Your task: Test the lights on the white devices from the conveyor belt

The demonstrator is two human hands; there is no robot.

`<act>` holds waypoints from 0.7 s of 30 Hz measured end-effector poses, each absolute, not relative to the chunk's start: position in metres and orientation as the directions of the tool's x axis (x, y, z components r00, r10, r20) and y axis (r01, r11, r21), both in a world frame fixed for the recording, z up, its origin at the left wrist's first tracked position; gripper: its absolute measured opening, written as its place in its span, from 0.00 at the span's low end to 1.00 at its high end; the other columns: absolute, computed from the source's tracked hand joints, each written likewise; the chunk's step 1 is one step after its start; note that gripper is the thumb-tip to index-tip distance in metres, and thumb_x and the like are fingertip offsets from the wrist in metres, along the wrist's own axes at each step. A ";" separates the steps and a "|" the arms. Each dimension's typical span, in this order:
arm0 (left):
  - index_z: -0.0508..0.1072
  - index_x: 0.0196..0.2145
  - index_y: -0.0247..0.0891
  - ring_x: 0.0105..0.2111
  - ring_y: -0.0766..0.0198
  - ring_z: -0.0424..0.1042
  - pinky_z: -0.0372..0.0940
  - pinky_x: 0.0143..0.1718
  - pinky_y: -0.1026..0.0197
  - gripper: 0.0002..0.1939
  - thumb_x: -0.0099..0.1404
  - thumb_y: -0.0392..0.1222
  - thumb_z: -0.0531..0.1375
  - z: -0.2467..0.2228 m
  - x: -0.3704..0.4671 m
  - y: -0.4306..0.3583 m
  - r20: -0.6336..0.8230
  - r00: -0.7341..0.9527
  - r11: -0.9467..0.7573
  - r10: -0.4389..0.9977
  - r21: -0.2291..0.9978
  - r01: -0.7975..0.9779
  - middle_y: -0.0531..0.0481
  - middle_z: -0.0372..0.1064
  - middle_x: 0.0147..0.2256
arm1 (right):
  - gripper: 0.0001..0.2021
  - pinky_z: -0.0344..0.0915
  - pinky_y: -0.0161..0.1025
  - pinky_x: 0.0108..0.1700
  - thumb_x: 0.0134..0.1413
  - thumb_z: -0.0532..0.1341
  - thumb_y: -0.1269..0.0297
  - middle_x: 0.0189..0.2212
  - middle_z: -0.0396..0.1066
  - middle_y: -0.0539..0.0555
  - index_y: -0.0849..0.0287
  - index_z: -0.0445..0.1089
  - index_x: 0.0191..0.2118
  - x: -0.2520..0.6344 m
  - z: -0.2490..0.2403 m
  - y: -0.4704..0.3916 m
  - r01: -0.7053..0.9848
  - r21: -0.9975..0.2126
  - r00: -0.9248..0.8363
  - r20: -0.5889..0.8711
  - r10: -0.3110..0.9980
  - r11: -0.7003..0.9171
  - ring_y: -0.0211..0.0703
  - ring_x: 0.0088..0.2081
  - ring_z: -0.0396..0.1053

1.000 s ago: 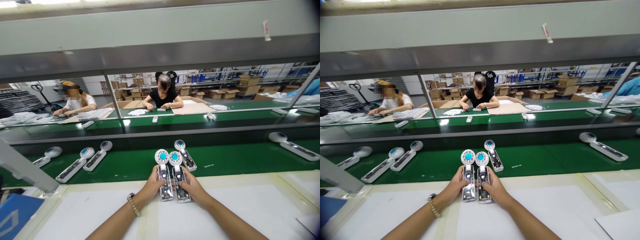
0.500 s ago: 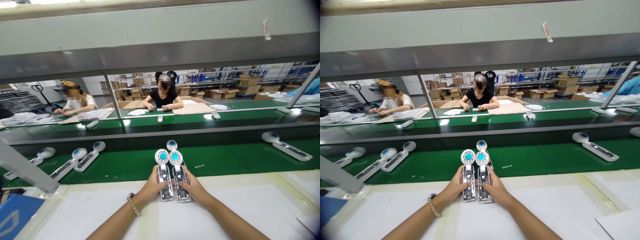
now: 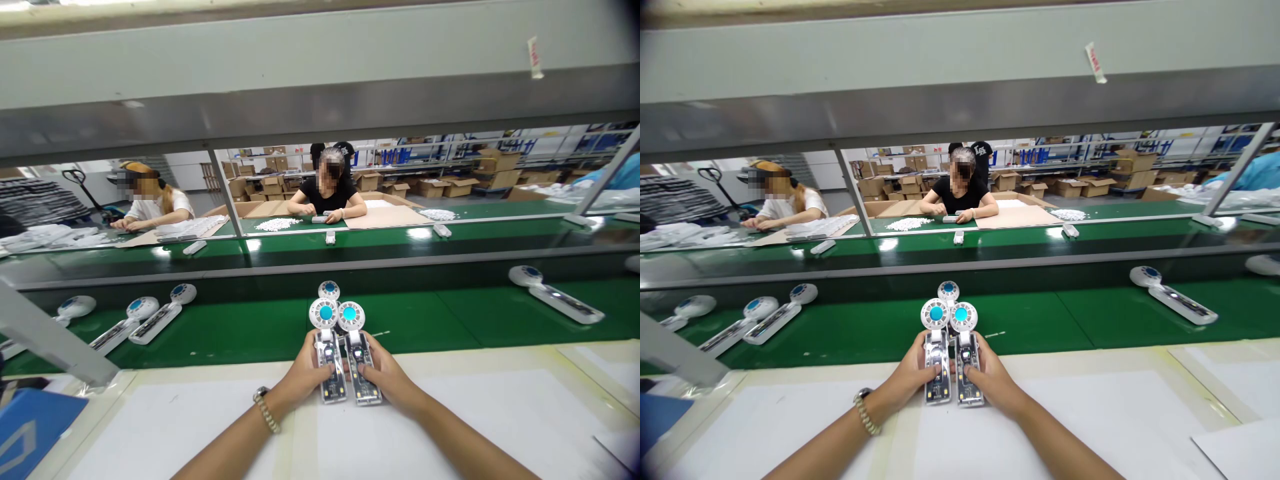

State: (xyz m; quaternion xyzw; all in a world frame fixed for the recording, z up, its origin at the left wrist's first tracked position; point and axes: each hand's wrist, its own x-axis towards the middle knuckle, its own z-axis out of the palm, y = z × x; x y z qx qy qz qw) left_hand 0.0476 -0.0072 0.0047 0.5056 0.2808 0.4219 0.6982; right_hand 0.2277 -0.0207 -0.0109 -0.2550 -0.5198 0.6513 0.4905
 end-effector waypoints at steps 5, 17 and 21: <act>0.52 0.48 0.39 0.39 0.55 0.69 0.64 0.41 0.50 0.30 0.52 0.40 0.65 0.002 0.047 -0.006 0.040 0.479 0.117 0.877 0.949 -0.293 0.43 0.63 0.42 | 0.29 0.58 0.49 0.52 0.47 0.63 0.58 0.51 0.62 0.58 0.55 0.52 0.54 0.228 -0.011 -0.021 -0.378 -0.926 -0.393 0.176 0.903 0.016 0.53 0.53 0.59; 0.55 0.47 0.39 0.37 0.56 0.70 0.64 0.40 0.53 0.30 0.51 0.39 0.65 0.000 0.045 -0.004 0.030 0.484 0.155 0.875 0.929 -0.336 0.44 0.67 0.38 | 0.28 0.64 0.47 0.43 0.41 0.67 0.63 0.42 0.68 0.55 0.54 0.57 0.49 0.225 -0.012 -0.019 -0.518 -0.844 -0.383 0.080 0.920 -0.142 0.49 0.41 0.69; 0.68 0.33 0.32 0.28 0.59 0.70 0.66 0.33 0.57 0.19 0.53 0.54 0.60 0.000 0.047 -0.009 -0.155 0.429 0.321 0.890 0.881 -0.348 0.45 0.70 0.27 | 0.19 0.67 0.37 0.29 0.49 0.55 0.47 0.26 0.72 0.54 0.61 0.65 0.35 0.224 -0.006 -0.020 -0.570 -0.746 -0.417 -0.098 0.904 -0.344 0.42 0.24 0.71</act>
